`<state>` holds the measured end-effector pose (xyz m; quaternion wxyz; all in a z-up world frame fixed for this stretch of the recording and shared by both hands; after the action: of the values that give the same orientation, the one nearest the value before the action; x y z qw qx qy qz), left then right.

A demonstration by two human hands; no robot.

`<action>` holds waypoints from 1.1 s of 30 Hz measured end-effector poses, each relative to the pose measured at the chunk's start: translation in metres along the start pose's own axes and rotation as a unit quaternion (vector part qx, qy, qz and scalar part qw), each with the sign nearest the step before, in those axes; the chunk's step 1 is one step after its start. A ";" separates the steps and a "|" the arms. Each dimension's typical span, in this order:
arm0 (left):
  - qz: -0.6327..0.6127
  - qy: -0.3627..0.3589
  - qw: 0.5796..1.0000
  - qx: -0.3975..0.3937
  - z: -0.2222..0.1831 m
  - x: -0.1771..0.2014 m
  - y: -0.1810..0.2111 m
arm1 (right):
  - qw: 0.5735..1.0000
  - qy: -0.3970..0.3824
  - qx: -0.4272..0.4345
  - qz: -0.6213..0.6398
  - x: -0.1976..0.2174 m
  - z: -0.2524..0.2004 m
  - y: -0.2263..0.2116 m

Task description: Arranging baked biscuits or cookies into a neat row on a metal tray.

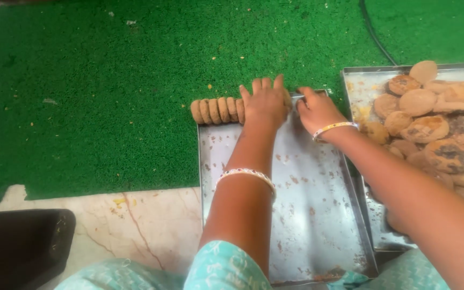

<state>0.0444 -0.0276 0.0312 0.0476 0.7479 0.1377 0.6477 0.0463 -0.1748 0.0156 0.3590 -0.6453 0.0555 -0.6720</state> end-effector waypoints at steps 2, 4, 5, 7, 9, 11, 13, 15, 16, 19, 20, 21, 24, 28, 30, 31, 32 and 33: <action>0.005 0.018 1.000 0.001 -0.001 0.002 0.010 | 1.000 -0.009 -0.022 -0.007 0.013 -0.006 -0.003; 0.010 0.035 0.999 0.002 -0.006 0.008 0.022 | 0.999 -0.018 -0.045 -0.014 0.024 -0.012 0.000; 0.046 0.030 0.998 -0.008 -0.010 0.011 0.030 | 0.999 -0.012 -0.026 -0.018 0.028 -0.014 0.002; 0.082 0.026 0.996 -0.021 -0.018 0.015 0.047 | 1.000 -0.005 -0.009 -0.023 0.042 -0.020 0.002; 0.077 -0.014 0.996 -0.049 -0.026 0.012 0.068 | 0.996 -0.036 -0.045 -0.067 0.057 -0.029 0.000; 0.061 -0.002 0.995 -0.075 -0.028 -0.004 0.093 | 0.992 -0.032 -0.054 -0.109 0.070 -0.039 0.003; 0.045 0.010 0.994 -0.102 -0.030 -0.014 0.118 | 0.986 -0.027 -0.064 -0.152 0.080 -0.049 0.020; 0.041 0.011 0.992 -0.122 -0.033 -0.021 0.141 | 0.948 -0.011 0.003 -0.318 0.086 -0.057 0.041; 0.041 0.011 0.991 -0.125 -0.037 -0.019 0.150 | 0.948 -0.009 0.001 -0.319 0.092 -0.062 0.048; 0.032 -0.018 0.988 -0.153 -0.049 -0.023 0.178 | 0.938 0.019 0.021 -0.347 0.112 -0.078 0.063; 0.032 -0.046 0.987 -0.153 -0.050 -0.028 0.187 | 0.920 -0.003 0.026 -0.390 0.117 -0.083 0.068; 0.033 -0.073 0.985 -0.154 -0.051 -0.033 0.196 | 0.901 -0.025 0.030 -0.432 0.121 -0.087 0.073; 0.012 -0.135 0.980 -0.143 -0.064 -0.024 0.212 | 0.915 -0.057 -0.041 -0.397 0.125 -0.096 0.114; 0.002 -0.119 0.980 -0.162 -0.059 -0.052 0.228 | 0.884 -0.100 -0.046 -0.455 0.135 -0.107 0.105; 0.018 -0.122 0.980 -0.155 -0.055 -0.063 0.228 | 0.864 -0.078 0.001 -0.497 0.132 -0.107 0.106; 0.019 -0.122 0.980 -0.154 -0.058 -0.058 0.226 | 0.865 -0.078 0.002 -0.496 0.135 -0.106 0.098; 0.012 -0.123 0.980 -0.153 -0.061 -0.054 0.224 | 0.875 -0.074 0.004 -0.478 0.139 -0.105 0.090; 0.004 -0.124 0.981 -0.153 -0.064 -0.049 0.222 | 0.886 -0.070 0.007 -0.459 0.142 -0.103 0.082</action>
<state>0.0077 -0.2598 0.0501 0.1752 0.8066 0.0273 0.5639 -0.0010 -0.3544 0.0725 0.0180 -0.6412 -0.2768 -0.7155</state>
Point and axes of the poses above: each hand's wrist, its own z-axis towards the middle knuckle, its own x-axis out of the back of the hand, y = z × x, the point moved 4 cm from there along z, towards the middle knuckle, and after that the axes turned 10 degrees about x, right-handed, at the moved point
